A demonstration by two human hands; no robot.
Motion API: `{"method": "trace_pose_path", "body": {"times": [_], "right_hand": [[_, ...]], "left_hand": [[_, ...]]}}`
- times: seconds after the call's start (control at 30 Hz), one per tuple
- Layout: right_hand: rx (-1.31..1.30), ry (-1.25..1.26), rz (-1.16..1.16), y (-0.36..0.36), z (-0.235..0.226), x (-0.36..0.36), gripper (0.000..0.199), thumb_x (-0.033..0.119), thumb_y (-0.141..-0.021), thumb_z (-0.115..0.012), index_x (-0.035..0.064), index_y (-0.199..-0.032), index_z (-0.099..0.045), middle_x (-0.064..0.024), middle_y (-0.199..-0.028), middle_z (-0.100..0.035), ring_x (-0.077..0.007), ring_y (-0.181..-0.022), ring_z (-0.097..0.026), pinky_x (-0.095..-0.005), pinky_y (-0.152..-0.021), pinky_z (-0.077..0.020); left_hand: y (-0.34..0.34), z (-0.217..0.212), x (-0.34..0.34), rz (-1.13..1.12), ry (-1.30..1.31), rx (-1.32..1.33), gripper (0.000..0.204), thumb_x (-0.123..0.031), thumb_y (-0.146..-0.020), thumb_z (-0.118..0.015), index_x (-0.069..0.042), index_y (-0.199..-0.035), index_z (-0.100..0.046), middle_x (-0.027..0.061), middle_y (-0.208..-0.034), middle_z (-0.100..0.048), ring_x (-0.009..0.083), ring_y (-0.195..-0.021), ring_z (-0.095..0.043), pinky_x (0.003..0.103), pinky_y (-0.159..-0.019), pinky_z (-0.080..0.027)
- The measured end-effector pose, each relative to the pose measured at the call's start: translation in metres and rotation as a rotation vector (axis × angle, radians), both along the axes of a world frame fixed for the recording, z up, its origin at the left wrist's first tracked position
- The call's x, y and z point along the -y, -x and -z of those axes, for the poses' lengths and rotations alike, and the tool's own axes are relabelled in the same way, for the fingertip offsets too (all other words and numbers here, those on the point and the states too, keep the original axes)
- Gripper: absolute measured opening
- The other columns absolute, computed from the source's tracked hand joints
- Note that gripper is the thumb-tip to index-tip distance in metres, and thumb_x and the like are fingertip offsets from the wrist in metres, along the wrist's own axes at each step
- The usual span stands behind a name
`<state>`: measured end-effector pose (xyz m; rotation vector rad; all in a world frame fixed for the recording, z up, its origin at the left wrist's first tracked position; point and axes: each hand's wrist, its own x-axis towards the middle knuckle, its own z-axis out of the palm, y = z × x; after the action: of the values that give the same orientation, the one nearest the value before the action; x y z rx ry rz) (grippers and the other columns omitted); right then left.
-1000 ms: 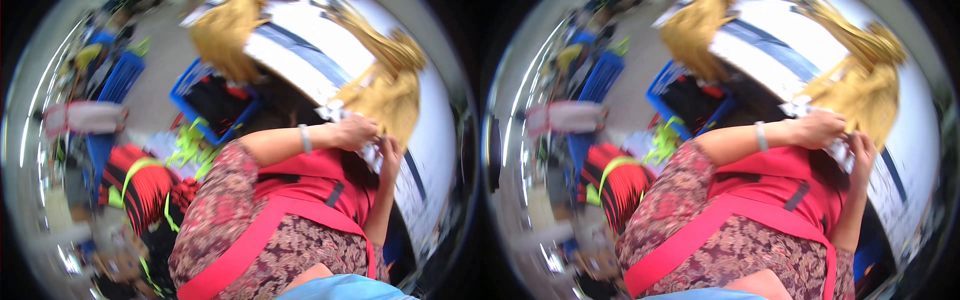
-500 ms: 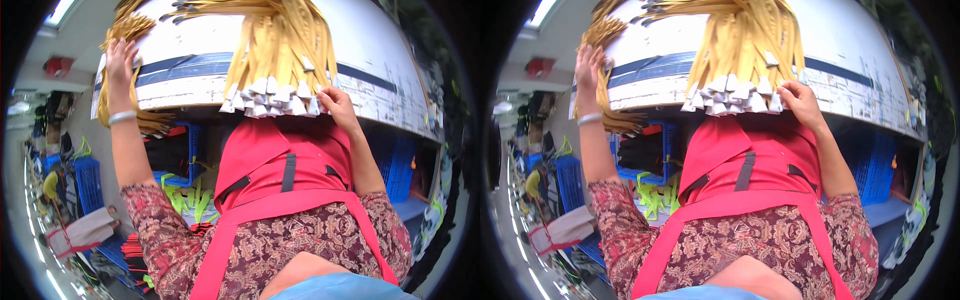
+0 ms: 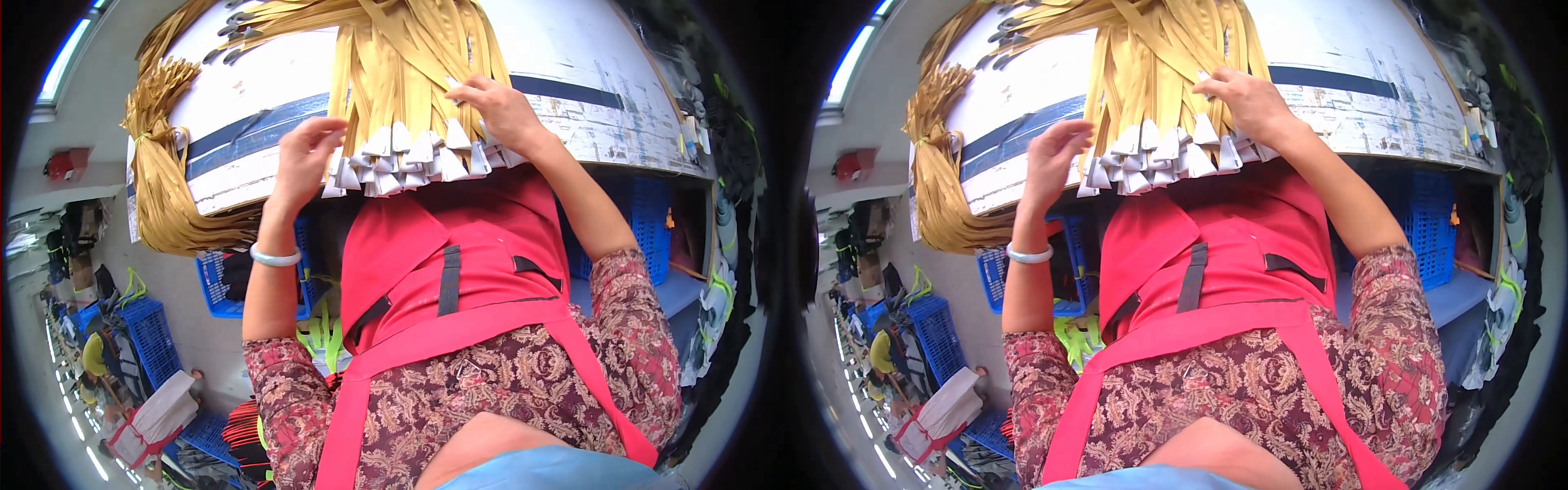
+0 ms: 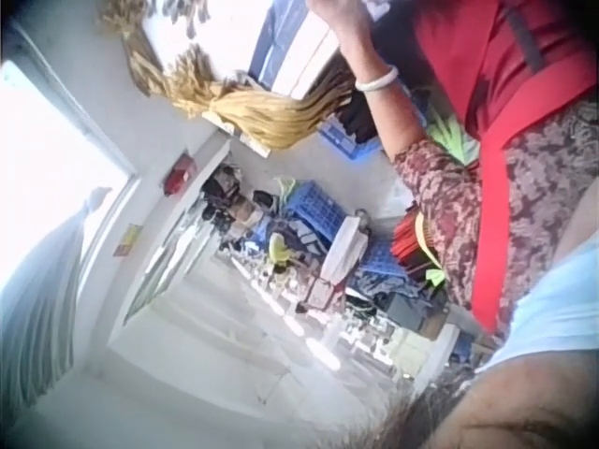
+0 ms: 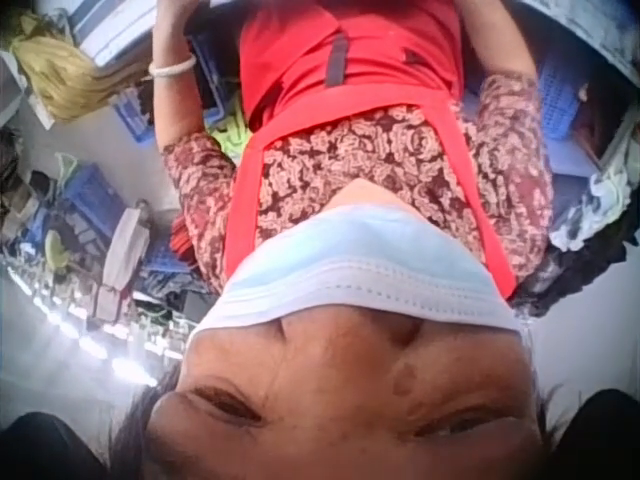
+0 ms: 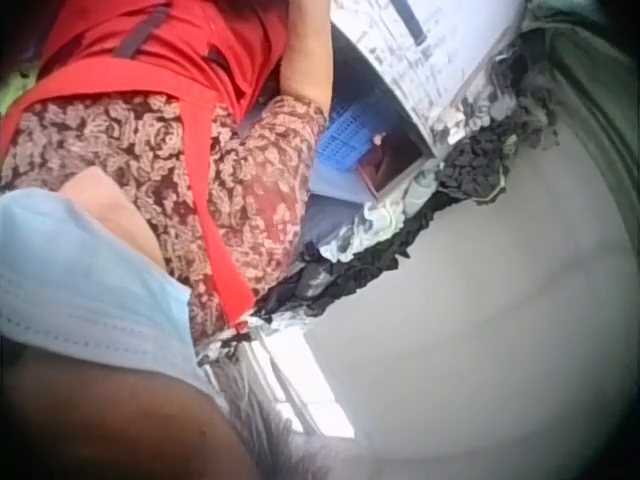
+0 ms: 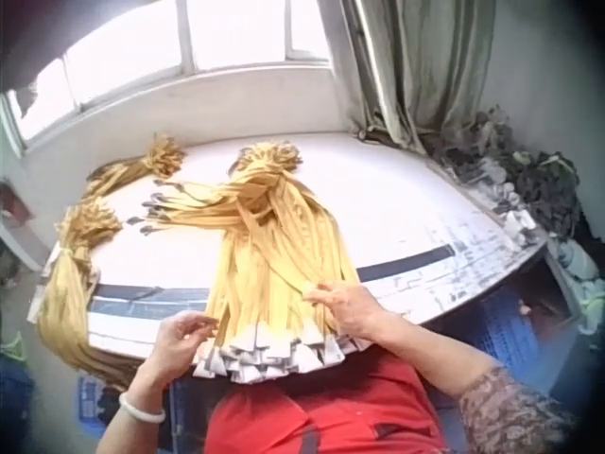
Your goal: Inspecting and organizing bundles of yellow fabric straps with white tags at a manufacturing workbench.
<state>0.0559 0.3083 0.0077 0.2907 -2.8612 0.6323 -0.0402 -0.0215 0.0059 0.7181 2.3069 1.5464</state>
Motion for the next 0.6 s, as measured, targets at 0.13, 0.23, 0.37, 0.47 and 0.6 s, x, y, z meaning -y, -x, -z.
{"method": "trace_pose_path", "body": {"times": [0.13,0.23,0.37,0.47,0.6], "right_hand": [[0.267,-0.039,0.09,0.046,0.036,-0.005,0.016,0.013,-0.09,-0.052,0.0087,-0.104,-0.059,-0.0199,-0.09,-0.064,-0.0414,-0.091,-0.063,-0.0495,-0.074,-0.0494],[0.199,-0.184,0.082,0.04,0.021,0.0,0.011,0.012,-0.089,-0.055,0.001,-0.089,-0.057,-0.0227,-0.082,-0.061,-0.0412,-0.08,-0.061,-0.0479,-0.068,-0.0465],[0.141,-0.156,0.027,0.031,0.023,-0.033,0.021,0.014,-0.088,-0.062,0.0044,-0.107,-0.063,-0.0189,-0.084,-0.062,-0.0357,-0.08,-0.061,-0.0434,-0.073,-0.0476],[0.234,-0.16,-0.017,0.033,0.032,-0.025,0.023,0.013,-0.088,-0.061,0.0043,-0.109,-0.062,-0.0192,-0.09,-0.064,-0.0362,-0.084,-0.062,-0.0438,-0.076,-0.0484],[0.132,-0.165,-0.135,0.043,0.044,-0.038,0.018,0.01,-0.09,-0.059,0.0032,-0.106,-0.062,-0.0191,-0.089,-0.064,-0.0358,-0.082,-0.063,-0.0443,-0.074,-0.0486]], "left_hand": [[-0.02,-0.002,-0.024,0.086,-0.023,-0.019,0.021,0.004,-0.085,-0.061,0.002,-0.105,-0.069,0.0142,-0.092,-0.071,0.0193,-0.087,-0.068,0.031,-0.076,-0.054],[-0.026,0.02,-0.056,0.136,-0.035,0.054,0.024,0.003,-0.081,-0.061,0.003,-0.104,-0.069,0.0127,-0.092,-0.071,0.0208,-0.09,-0.067,0.033,-0.08,-0.054],[-0.023,0.035,-0.109,0.168,-0.121,-0.119,0.017,-0.009,-0.079,-0.067,-0.005,-0.095,-0.074,0.0146,-0.09,-0.073,0.0284,-0.084,-0.07,0.038,-0.078,-0.054],[-0.029,0.033,-0.116,0.191,-0.055,-0.219,0.02,-0.012,-0.078,-0.062,-0.009,-0.092,-0.076,0.0126,-0.09,-0.073,0.0281,-0.085,-0.07,0.038,-0.078,-0.054],[-0.033,0.03,-0.117,0.18,-0.057,-0.248,0.021,-0.012,-0.079,-0.061,-0.008,-0.094,-0.076,0.0132,-0.089,-0.073,0.0281,-0.086,-0.07,0.038,-0.078,-0.054]]}}
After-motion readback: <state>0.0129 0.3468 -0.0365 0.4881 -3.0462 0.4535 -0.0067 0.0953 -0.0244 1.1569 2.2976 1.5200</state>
